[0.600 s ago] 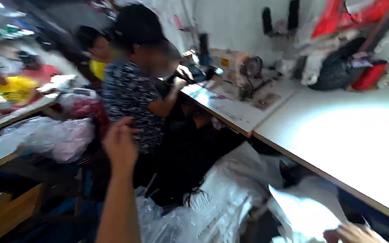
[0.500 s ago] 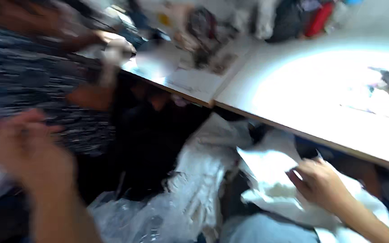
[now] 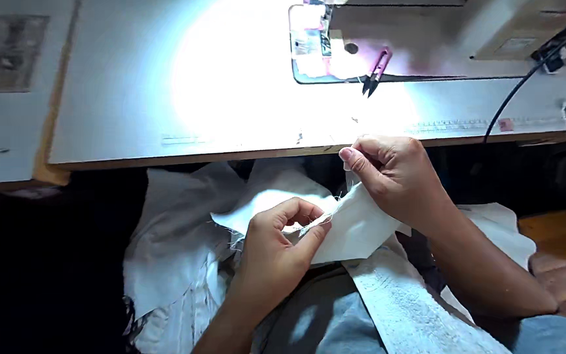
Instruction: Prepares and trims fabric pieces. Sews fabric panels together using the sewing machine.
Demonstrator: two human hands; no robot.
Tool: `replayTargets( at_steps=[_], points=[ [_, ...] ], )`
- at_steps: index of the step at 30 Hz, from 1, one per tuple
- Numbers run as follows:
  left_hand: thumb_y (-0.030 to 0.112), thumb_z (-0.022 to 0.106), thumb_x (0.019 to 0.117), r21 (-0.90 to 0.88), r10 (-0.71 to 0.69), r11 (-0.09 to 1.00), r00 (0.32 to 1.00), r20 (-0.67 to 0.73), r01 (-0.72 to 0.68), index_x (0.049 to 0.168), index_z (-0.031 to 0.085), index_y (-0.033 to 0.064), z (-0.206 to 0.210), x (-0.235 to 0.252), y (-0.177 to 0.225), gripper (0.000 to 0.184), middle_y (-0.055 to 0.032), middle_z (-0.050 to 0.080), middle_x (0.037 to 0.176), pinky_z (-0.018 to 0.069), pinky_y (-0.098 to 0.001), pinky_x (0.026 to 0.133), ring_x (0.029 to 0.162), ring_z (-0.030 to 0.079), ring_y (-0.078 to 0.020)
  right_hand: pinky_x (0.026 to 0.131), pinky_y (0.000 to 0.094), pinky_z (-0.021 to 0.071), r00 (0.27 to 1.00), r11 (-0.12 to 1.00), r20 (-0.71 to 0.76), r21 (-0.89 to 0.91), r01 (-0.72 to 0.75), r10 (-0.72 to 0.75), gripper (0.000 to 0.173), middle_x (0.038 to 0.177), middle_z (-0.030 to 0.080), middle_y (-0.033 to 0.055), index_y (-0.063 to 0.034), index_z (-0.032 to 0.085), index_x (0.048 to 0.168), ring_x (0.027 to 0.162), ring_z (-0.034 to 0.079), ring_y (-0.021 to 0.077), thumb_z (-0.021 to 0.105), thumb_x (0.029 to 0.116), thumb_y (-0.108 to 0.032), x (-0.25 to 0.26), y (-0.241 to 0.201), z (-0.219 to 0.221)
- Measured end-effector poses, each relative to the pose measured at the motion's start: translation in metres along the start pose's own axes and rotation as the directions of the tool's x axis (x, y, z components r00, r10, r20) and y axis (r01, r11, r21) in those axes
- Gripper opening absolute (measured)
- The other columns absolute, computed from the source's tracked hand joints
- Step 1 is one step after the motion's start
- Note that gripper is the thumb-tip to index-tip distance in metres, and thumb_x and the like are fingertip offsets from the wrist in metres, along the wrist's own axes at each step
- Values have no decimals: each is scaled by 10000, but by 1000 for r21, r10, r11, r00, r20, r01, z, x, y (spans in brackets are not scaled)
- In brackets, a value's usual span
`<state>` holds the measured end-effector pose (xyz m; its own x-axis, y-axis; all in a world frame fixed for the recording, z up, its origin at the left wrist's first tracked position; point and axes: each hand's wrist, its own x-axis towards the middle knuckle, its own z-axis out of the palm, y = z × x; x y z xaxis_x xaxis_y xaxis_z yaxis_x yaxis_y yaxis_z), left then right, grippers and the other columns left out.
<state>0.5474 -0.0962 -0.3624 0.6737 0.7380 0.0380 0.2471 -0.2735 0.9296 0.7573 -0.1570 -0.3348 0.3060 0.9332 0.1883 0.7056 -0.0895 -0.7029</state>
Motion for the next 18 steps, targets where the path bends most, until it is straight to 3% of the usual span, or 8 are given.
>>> replayTargets(
  at_steps=[5, 9, 11, 12, 13, 15, 18],
  points=[
    [355, 719, 935, -150, -23, 988, 992, 122, 42, 951, 737, 175, 12, 16, -7, 182, 89, 706, 850, 572, -206, 725, 816, 677, -36, 432, 184, 362, 988, 965, 12, 216, -152, 152, 306, 622, 539, -51, -130, 649, 816, 501, 478, 27, 557, 1063, -286, -7, 24, 2],
    [153, 668, 938, -247, -102, 959, 982, 156, 139, 873, 753, 124, 14, 27, -9, 111, 47, 690, 761, 523, -186, 621, 692, 633, -38, 402, 168, 311, 976, 928, 12, 310, -209, 216, 303, 594, 496, -44, -111, 635, 813, 455, 416, 25, 553, 1067, -255, -7, 34, 6],
    [99, 655, 902, -340, -192, 907, 963, 191, 248, 847, 755, 115, 13, 32, -9, 116, 28, 683, 740, 528, -181, 607, 665, 628, -32, 420, 156, 348, 978, 932, -13, 308, -192, 206, 248, 628, 527, -44, -104, 645, 857, 486, 450, 14, 569, 1058, -227, -5, 38, 9],
    [91, 652, 895, -359, -226, 888, 953, 201, 287, 844, 755, 118, 13, 34, -9, 118, 27, 684, 739, 535, -179, 608, 664, 631, -29, 484, 144, 403, 986, 956, -57, 260, -136, 156, 187, 699, 571, -53, -106, 671, 917, 566, 502, -4, 583, 1045, -211, -6, 41, 9],
    [87, 652, 893, -364, -250, 879, 948, 199, 308, 844, 756, 118, 13, 36, -8, 120, 27, 686, 735, 536, -176, 601, 658, 633, -27, 617, 164, 458, 991, 983, -116, 180, -41, 62, 142, 819, 611, -45, -96, 701, 992, 720, 553, 3, 599, 1022, -190, -8, 44, 7],
    [85, 645, 897, -361, -270, 876, 946, 180, 319, 848, 752, 114, 14, 38, -7, 122, 23, 688, 732, 544, -178, 602, 655, 640, -31, 872, 331, 441, 962, 978, -206, 66, 198, -181, 161, 1023, 619, 42, -64, 729, 1060, 1012, 552, 143, 636, 961, -152, -13, 50, 3],
    [96, 644, 915, -367, -274, 875, 948, 161, 316, 868, 748, 113, 14, 41, -6, 116, 29, 689, 740, 551, -181, 617, 668, 646, -31, 978, 363, 382, 926, 923, -83, 85, 375, -368, 104, 1069, 639, 7, -173, 756, 995, 1115, 533, 145, 658, 959, -179, -23, 52, 1]
  ],
)
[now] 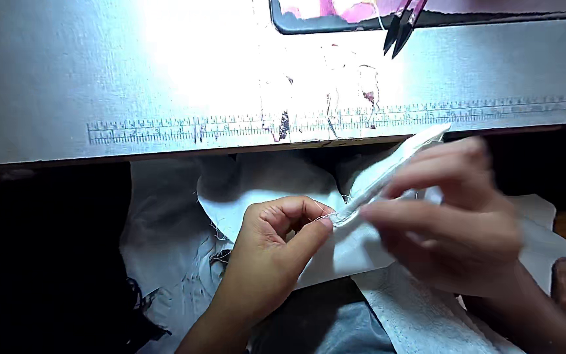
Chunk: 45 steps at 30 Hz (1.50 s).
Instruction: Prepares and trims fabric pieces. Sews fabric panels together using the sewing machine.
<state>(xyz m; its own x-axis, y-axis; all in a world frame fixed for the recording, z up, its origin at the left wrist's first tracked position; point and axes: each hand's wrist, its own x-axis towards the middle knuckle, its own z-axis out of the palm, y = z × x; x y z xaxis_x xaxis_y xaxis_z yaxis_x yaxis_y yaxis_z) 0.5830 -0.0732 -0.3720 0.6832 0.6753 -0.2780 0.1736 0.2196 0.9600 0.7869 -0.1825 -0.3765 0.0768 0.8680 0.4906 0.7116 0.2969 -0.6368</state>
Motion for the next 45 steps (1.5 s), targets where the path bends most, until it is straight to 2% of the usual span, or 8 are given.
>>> replayTargets(
  at_steps=[6, 12, 20, 24, 28, 34, 39, 45],
  points=[
    [74, 639, 924, -97, -57, 994, 998, 1, 56, 872, 761, 94, -1, 8, -5, 134, 17, 698, 730, 565, -178, 639, 677, 663, -32, 889, 385, 439, 991, 998, 137, -64, 4, 5, 184, 1070, 700, 83, -91, 763, 1000, 1057, 605, 193, 615, 959, -192, 24, 29, -22],
    [103, 703, 926, -67, -24, 997, 999, -35, 21, 882, 768, 83, 0, 10, -10, 81, 9, 708, 734, 569, -183, 626, 662, 663, -39, 1044, 545, 432, 972, 863, 116, -489, -123, 205, 358, 1350, 661, 126, -168, 675, 1367, 1255, 594, 345, 485, 1064, -190, 89, 107, -38],
    [66, 696, 892, -60, -34, 998, 998, -54, 31, 894, 762, 83, -9, 11, -14, 68, 17, 713, 765, 559, -175, 643, 687, 661, -39, 1034, 538, 400, 985, 863, 16, -484, -144, 173, 259, 1233, 687, 146, -55, 713, 1170, 1216, 587, 322, 515, 1058, -179, 74, 81, -44],
    [94, 541, 1014, 57, 4, 998, 1000, 28, -5, 986, 754, 95, -21, 8, -14, 215, 62, 717, 826, 544, -148, 684, 747, 656, 5, 735, 177, 552, 957, 955, 74, 74, -287, 282, 151, 931, 655, 10, -70, 631, 1112, 833, 629, 22, 591, 1006, -169, 8, -15, -8],
    [148, 456, 1032, 302, 56, 945, 970, 237, -128, 1150, 727, 111, -54, 1, -20, 298, 59, 741, 1046, 567, -196, 854, 970, 685, -18, 728, 162, 498, 915, 891, 263, 258, -373, 307, 139, 849, 643, 25, -89, 744, 976, 827, 601, 55, 645, 947, -182, -37, -36, 20],
    [313, 670, 967, 406, 62, 890, 939, 338, -205, 973, 730, 132, -51, -11, -21, 191, 101, 678, 864, 501, -91, 665, 764, 606, 73, 862, 210, 469, 845, 784, 369, 351, -512, 387, 183, 935, 665, -15, -69, 694, 1043, 923, 592, 36, 606, 964, -210, -45, -46, 24],
    [335, 767, 879, 466, 98, 872, 987, 128, -147, 1031, 710, 169, -29, -23, -22, 232, 96, 631, 901, 457, -91, 572, 705, 559, 50, 593, 151, 428, 745, 658, 440, 364, -659, 502, 330, 755, 578, -62, -110, 693, 950, 660, 515, -24, 574, 1042, -404, -39, -46, 39],
    [137, 764, 906, 335, 276, 908, 961, -29, -251, 1191, 528, 24, 14, -73, -6, 386, -21, 655, 956, 592, -184, 626, 792, 669, -32, 666, 131, 493, 756, 549, 349, 529, -647, 554, 401, 813, 641, -89, -94, 699, 959, 746, 582, -55, 721, 918, -493, -42, -49, 46]
  ],
)
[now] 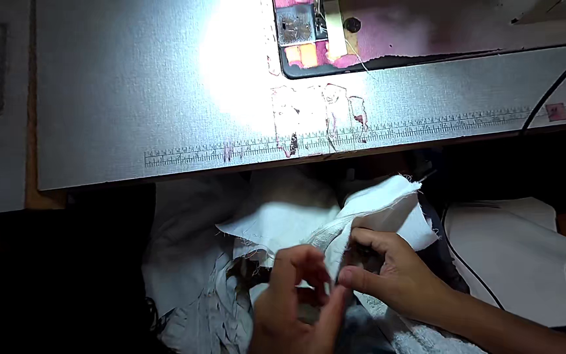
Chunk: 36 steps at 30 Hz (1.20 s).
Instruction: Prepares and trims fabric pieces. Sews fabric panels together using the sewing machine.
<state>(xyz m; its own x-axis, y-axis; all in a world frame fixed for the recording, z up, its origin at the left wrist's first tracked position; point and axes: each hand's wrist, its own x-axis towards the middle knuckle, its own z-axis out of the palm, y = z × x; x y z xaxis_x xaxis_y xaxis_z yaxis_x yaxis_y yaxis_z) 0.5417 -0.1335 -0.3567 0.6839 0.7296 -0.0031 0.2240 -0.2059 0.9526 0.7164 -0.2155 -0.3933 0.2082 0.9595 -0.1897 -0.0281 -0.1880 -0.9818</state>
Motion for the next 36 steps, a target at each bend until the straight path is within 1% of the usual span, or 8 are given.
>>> replayTargets(
  at_steps=[5, 8, 12, 16, 22, 26, 31, 36],
  points=[
    [67, 656, 959, -368, -114, 913, 976, 187, 177, 1048, 483, 77, 9, -10, -21, 195, -11, 631, 943, 631, -282, 719, 823, 692, -92, 592, 104, 465, 1000, 990, -22, 140, 4, -1, 102, 767, 660, -71, -51, 717, 849, 664, 558, -68, 771, 874, -134, 2, 5, 3],
    [224, 662, 977, -46, 5, 999, 1000, 16, -4, 935, 588, 117, -15, 9, -15, 136, 34, 640, 847, 574, -181, 572, 693, 651, -16, 620, 117, 497, 998, 982, -59, 188, 6, 5, 40, 788, 667, -63, -51, 704, 891, 684, 590, -45, 720, 911, -81, 0, 3, -1],
    [381, 642, 991, 229, 137, 954, 960, 244, -194, 1136, 698, 86, -25, 57, -31, 334, -37, 700, 1098, 547, -307, 900, 1046, 651, -96, 744, 170, 553, 999, 916, -37, 400, 25, -11, 51, 883, 670, -48, -55, 635, 1009, 802, 644, -3, 636, 966, -28, 1, -3, -2],
    [186, 477, 1068, 69, 159, 979, 924, 348, -194, 959, 639, 81, -26, 92, -22, 222, 61, 581, 778, 468, -116, 640, 700, 553, 45, 766, 220, 569, 998, 832, -53, 554, 8, 26, 120, 916, 659, -34, -98, 637, 1070, 822, 647, 28, 540, 1005, -70, 6, -20, -20],
    [321, 523, 1065, 182, 292, 926, 934, 205, -330, 970, 646, 94, -52, 69, 48, 275, 95, 475, 655, 321, -75, 496, 558, 400, 94, 569, 83, 434, 898, 904, 186, -82, 419, -399, 141, 743, 604, -95, -80, 692, 954, 649, 526, -73, 645, 1006, -202, 40, -72, -75],
    [238, 687, 946, 207, 222, 958, 972, -83, -201, 915, 706, 106, -34, 66, 26, 136, 100, 623, 702, 457, -103, 530, 598, 545, 70, 513, 106, 462, 804, 715, 296, -369, 594, -515, 111, 703, 616, -78, -78, 719, 906, 595, 545, -52, 676, 960, -166, 84, -84, -86],
    [63, 676, 926, -57, 60, 995, 957, -283, -79, 910, 715, 52, 6, 67, -14, 44, 28, 694, 769, 554, -182, 605, 670, 647, -25, 861, 622, 485, 849, 462, -124, -874, 152, -513, 219, 1067, 662, 230, 11, 705, 1113, 1034, 624, 427, 633, 964, -134, 85, -47, -87],
    [38, 662, 933, -169, 57, 980, 965, -257, -103, 919, 728, 12, 18, 60, -14, 72, 31, 695, 778, 528, -151, 598, 659, 619, -1, 631, 169, 489, 911, 847, -179, -467, 254, -372, 465, 872, 572, -57, -169, 533, 1235, 741, 566, -20, 284, 1094, -536, -11, -49, -42]
  ],
)
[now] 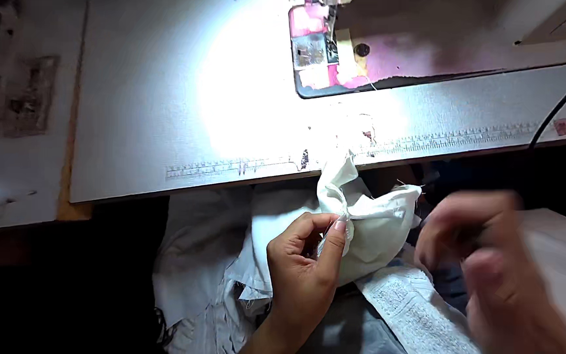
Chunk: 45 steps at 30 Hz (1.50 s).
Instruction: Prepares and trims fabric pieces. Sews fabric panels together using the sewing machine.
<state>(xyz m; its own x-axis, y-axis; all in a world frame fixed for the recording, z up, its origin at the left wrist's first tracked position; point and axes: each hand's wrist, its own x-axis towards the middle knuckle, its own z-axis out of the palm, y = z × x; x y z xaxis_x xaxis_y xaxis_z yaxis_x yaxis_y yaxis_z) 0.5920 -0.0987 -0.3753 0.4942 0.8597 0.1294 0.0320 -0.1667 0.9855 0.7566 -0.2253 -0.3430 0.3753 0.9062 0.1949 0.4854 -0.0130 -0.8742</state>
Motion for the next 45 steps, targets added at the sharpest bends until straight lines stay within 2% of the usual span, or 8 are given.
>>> replayTargets(
  at_steps=[2, 5, 10, 15, 22, 36, 40, 45],
  points=[
    [64, 670, 935, 15, 30, 999, 999, 33, -31, 917, 739, 10, 1, 0, 0, 90, 44, 669, 769, 487, -131, 564, 638, 575, 17, 554, 173, 431, 984, 984, 178, 178, -28, -5, 526, 792, 514, -4, -65, 550, 1169, 650, 507, 12, 242, 1115, -488, -11, -2, 21],
    [76, 678, 935, 9, 58, 998, 997, 48, -58, 927, 755, 6, 2, -2, 1, 104, 49, 650, 769, 454, -115, 545, 634, 547, 31, 555, 156, 376, 966, 960, 251, 246, -130, 66, 482, 774, 468, -38, -63, 586, 1091, 634, 447, -10, 244, 1125, -401, -7, 11, 39],
    [65, 682, 934, -24, 63, 998, 998, 20, -63, 946, 765, 6, -1, -9, 3, 103, 41, 679, 817, 465, -105, 578, 671, 564, 37, 638, 126, 427, 966, 951, 218, 242, -192, 139, 436, 827, 573, -64, -67, 653, 1085, 723, 516, -54, 328, 1118, -355, -1, 13, 43],
    [75, 681, 941, -16, 95, 995, 995, 25, -94, 962, 765, 9, 0, -13, 1, 109, 36, 682, 834, 470, -104, 606, 700, 572, 36, 587, 110, 386, 972, 963, 188, 201, -178, 141, 412, 756, 530, -82, -74, 659, 1033, 659, 473, -67, 346, 1120, -327, -1, 11, 41],
    [69, 676, 944, -29, 103, 994, 995, 12, -103, 962, 763, 12, 1, -13, 0, 106, 41, 683, 843, 470, -103, 616, 713, 574, 36, 584, 113, 386, 970, 960, 192, 205, -189, 150, 400, 744, 534, -88, -77, 673, 1041, 653, 475, -68, 361, 1115, -316, 0, 13, 41],
    [64, 668, 960, -71, 116, 991, 992, 38, -113, 994, 757, 7, 1, -17, -2, 111, 25, 708, 891, 507, -112, 670, 779, 618, 22, 631, 105, 427, 973, 929, 195, 323, -179, 120, 383, 799, 602, -81, -56, 689, 1028, 715, 523, -83, 423, 1103, -322, 3, 15, 41],
    [62, 674, 959, -87, 128, 988, 991, 42, -124, 994, 755, 8, 2, -17, -3, 103, 21, 710, 890, 516, -117, 681, 793, 630, 15, 614, 100, 408, 962, 880, 230, 414, -232, 146, 346, 777, 568, -97, -72, 669, 982, 696, 501, -82, 441, 1098, -305, 5, 14, 41],
    [71, 673, 964, -95, 138, 987, 988, 63, -132, 1016, 756, 21, 1, -18, -4, 110, 27, 714, 909, 521, -115, 697, 807, 634, 18, 578, 91, 364, 969, 851, 205, 476, -223, 139, 318, 705, 501, -108, -87, 633, 866, 641, 451, -85, 457, 1086, -234, 6, 18, 44]
  ],
)
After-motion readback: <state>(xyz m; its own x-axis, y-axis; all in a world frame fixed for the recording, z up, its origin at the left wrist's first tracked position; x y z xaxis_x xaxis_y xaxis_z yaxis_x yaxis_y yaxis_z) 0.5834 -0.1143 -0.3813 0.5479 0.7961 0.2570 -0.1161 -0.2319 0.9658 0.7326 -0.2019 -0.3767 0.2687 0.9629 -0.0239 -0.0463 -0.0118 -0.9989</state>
